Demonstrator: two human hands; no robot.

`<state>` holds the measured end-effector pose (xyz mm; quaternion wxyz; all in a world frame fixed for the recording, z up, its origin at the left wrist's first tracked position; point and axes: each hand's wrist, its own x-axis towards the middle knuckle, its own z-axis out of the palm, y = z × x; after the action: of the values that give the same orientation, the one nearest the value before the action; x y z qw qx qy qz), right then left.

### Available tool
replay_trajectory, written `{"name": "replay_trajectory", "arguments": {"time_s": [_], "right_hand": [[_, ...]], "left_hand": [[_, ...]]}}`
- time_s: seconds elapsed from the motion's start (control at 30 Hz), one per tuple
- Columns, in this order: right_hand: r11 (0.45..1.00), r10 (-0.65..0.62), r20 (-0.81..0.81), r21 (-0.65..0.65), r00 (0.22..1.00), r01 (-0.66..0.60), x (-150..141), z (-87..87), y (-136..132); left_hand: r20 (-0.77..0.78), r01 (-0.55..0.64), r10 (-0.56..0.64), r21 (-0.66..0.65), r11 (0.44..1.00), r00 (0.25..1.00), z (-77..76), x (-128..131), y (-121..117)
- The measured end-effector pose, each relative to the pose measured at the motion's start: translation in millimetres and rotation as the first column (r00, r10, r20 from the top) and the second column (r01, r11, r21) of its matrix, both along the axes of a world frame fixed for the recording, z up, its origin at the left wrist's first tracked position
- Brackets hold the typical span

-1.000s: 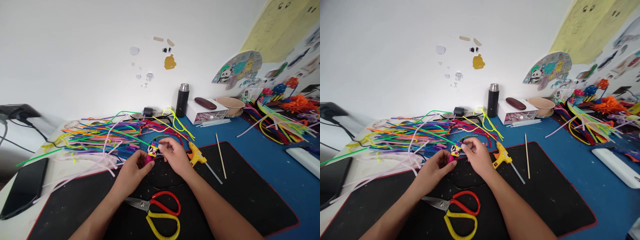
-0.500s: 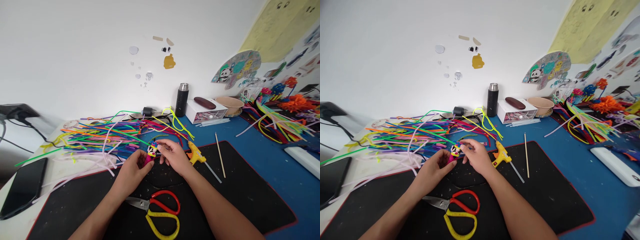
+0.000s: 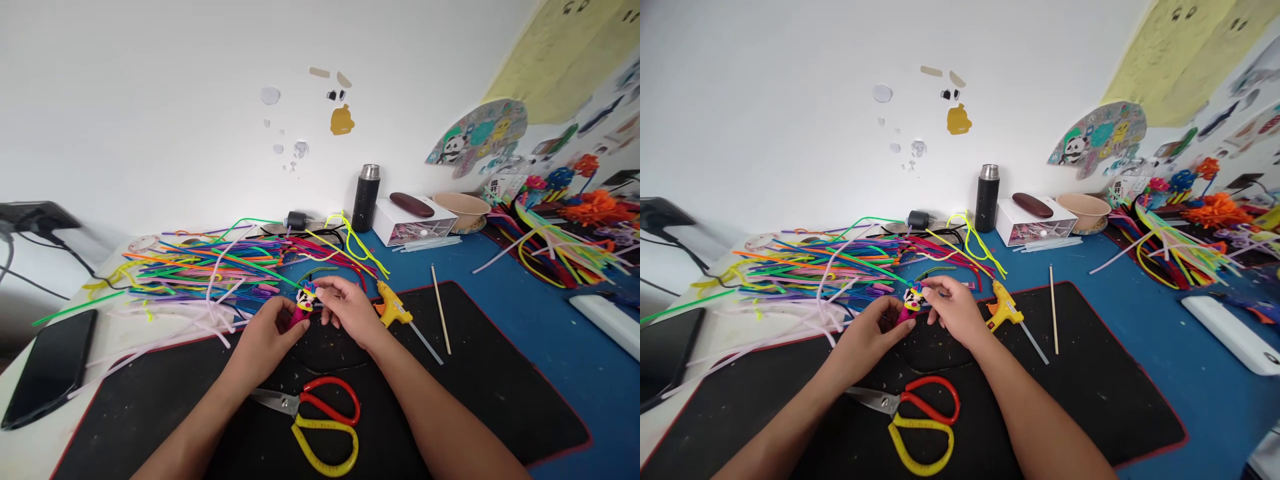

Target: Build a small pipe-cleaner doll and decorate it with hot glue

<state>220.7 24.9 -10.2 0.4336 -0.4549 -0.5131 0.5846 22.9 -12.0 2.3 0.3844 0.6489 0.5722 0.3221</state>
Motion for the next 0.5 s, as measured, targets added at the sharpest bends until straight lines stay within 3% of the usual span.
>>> {"name": "replay_trajectory", "arguments": {"time_s": [0.4, 0.5], "right_hand": [[0.997, 0.027, -0.039, -0.073, 0.999, -0.030, -1.3, 4.0, -2.1], [0.997, 0.027, -0.064, -0.075, 0.998, -0.032, -1.7, 4.7, -2.4]], "left_hand": [[0.031, 0.057, -0.056, -0.041, 0.998, 0.998, -3.7, -2.7, 0.1], [0.105, 0.066, -0.059, -0.070, 0.995, 0.993, -4.0, -3.2, 0.7]]}}
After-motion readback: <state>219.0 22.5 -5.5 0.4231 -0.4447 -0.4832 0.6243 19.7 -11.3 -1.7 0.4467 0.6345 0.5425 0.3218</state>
